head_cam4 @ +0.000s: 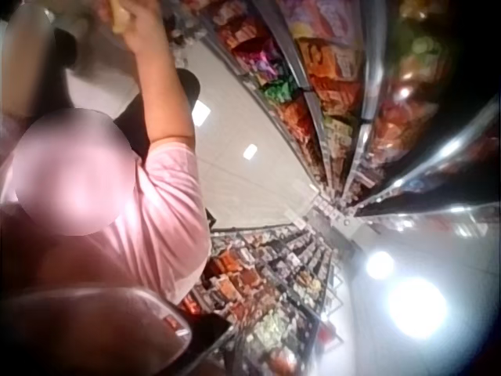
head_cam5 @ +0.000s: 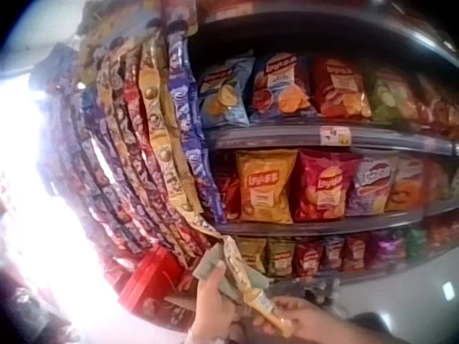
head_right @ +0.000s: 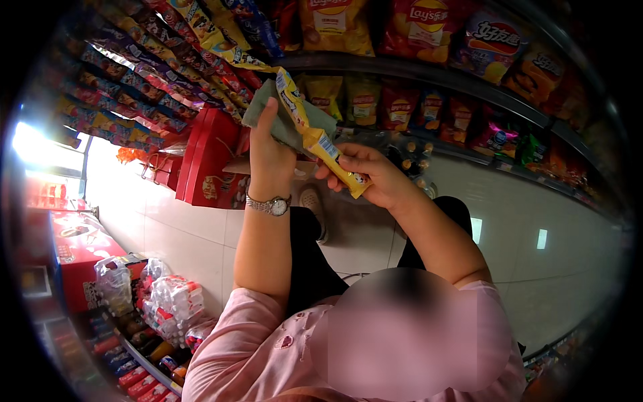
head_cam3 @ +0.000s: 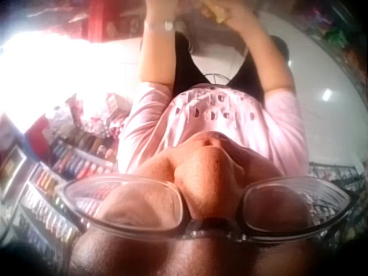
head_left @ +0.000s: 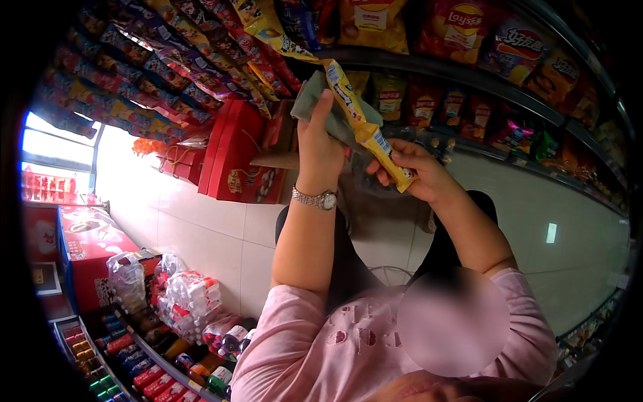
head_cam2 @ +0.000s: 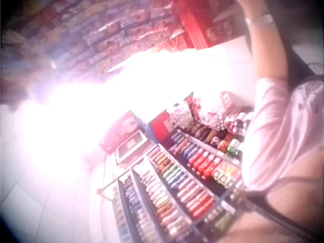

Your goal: The person sits on the floor in a store aisle and wipes the surfaces of snack packages with a cloth. They handle multiple chip bags one at a time, turning them over to clean both sides before placing them back on the shelf.

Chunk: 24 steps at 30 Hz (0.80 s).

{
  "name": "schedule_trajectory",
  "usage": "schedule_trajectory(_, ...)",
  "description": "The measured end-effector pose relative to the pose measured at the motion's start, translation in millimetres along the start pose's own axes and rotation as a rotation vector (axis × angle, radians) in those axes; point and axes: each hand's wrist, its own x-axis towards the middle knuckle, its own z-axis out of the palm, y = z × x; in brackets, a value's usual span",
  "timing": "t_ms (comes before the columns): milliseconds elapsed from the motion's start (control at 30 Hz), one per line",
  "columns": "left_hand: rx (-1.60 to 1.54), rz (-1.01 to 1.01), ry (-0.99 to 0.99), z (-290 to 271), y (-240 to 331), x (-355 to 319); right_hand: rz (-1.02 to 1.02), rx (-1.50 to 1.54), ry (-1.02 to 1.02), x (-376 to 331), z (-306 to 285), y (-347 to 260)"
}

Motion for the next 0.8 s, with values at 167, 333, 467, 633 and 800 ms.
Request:
schedule_trajectory(167,0.063,0.059,-0.039,4,-3,-2,-0.005,0.093,-0.057,1,-1,2)
schedule_trajectory(333,0.025,0.067,0.007,8,0,-3,0.010,0.122,-0.060,2,-4,1)
schedule_trajectory(467,0.019,0.073,-0.002,3,1,-1,0.009,0.111,-0.056,1,0,-2)
schedule_trajectory(633,0.009,0.065,-0.002,5,2,-3,-0.004,0.071,-0.038,-1,-3,0)
schedule_trajectory(800,0.059,0.045,0.021,4,1,-2,-0.023,-0.062,-0.012,2,-8,3)
